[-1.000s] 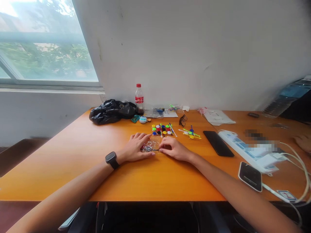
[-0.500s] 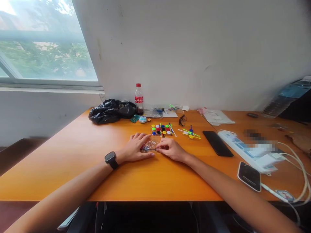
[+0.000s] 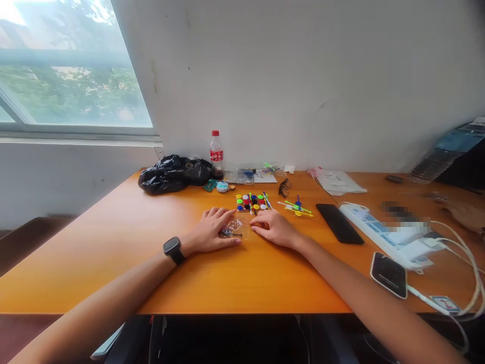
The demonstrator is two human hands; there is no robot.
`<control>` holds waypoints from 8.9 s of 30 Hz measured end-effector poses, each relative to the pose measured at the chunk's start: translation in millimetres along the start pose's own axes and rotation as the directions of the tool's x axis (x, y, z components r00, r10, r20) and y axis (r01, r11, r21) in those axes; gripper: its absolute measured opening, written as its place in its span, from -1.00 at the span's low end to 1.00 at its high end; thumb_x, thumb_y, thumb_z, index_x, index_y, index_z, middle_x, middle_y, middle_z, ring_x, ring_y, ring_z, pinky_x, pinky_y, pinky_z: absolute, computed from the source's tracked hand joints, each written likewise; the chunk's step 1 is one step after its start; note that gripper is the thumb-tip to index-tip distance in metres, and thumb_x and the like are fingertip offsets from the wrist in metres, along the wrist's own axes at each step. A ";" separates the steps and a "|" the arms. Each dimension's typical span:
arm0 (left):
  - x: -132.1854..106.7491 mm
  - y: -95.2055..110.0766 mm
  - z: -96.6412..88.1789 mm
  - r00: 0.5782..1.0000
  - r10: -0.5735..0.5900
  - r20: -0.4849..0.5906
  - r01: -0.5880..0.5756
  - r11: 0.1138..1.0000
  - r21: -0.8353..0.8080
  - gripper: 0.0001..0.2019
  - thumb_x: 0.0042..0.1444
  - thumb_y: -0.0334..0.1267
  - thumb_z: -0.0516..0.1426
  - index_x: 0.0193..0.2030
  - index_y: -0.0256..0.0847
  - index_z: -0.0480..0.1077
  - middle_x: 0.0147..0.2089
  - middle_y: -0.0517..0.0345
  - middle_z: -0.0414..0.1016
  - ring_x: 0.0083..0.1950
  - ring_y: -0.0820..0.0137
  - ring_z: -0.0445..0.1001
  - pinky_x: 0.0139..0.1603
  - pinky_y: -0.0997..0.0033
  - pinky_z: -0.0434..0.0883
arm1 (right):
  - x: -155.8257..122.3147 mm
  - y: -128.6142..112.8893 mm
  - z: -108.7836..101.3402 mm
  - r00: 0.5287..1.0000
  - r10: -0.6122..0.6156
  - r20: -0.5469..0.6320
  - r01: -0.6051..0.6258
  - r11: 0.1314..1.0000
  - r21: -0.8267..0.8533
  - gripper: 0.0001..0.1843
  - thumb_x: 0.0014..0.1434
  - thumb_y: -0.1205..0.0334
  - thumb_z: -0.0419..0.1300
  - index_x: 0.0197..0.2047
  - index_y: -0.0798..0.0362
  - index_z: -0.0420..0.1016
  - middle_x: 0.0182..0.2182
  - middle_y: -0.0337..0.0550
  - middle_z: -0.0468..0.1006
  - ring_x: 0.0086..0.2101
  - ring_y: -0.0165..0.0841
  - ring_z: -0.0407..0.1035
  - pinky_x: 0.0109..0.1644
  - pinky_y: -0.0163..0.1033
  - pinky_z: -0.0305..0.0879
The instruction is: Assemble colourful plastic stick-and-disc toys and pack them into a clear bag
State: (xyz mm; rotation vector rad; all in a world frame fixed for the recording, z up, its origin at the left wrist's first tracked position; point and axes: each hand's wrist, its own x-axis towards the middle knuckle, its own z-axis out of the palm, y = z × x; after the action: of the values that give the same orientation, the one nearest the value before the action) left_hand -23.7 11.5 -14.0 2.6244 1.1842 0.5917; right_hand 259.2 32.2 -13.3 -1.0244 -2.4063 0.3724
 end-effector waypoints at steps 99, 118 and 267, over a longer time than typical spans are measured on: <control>-0.4 -2.4 1.1 1.000 0.000 0.000 0.000 1.000 0.017 -0.13 0.19 0.46 0.16 0.48 -0.01 0.23 0.27 -0.11 0.42 0.21 -0.05 0.35 0.27 -0.11 0.31 | 3.4 -2.4 8.7 0.971 0.205 -0.124 -0.135 0.896 0.424 -0.88 0.25 0.26 0.22 -0.23 0.03 0.61 -0.32 -0.13 0.62 -0.38 -0.30 0.51 -0.25 -0.18 0.46; 0.1 -1.8 1.4 1.000 0.012 -0.011 -0.012 1.000 0.012 -0.11 0.19 0.46 0.16 0.52 0.02 0.19 0.32 -0.12 0.40 0.24 -0.07 0.34 0.28 -0.14 0.30 | 8.3 -9.4 19.6 0.897 0.407 0.172 -0.362 0.456 0.813 -0.53 -0.03 0.00 0.57 -0.10 0.04 0.67 -0.05 -0.03 0.71 0.03 -0.12 0.60 0.24 0.00 0.49; -1.1 6.2 0.5 0.998 0.055 -0.007 -0.055 0.998 -0.031 -0.11 0.22 0.42 0.17 0.57 0.07 0.11 0.31 -0.09 0.42 0.25 -0.04 0.35 0.31 -0.10 0.29 | -2.2 -9.8 9.5 0.996 0.077 0.050 -0.089 0.938 0.336 -0.86 0.21 0.19 0.37 -0.20 0.04 0.72 -0.26 -0.14 0.61 -0.40 -0.38 0.33 -0.30 -0.27 0.25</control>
State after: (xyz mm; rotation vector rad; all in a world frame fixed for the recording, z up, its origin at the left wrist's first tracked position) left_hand -19.9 6.6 -12.6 2.6389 1.0984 0.6240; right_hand 249.6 23.5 -17.8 -0.9681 -2.2285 0.8096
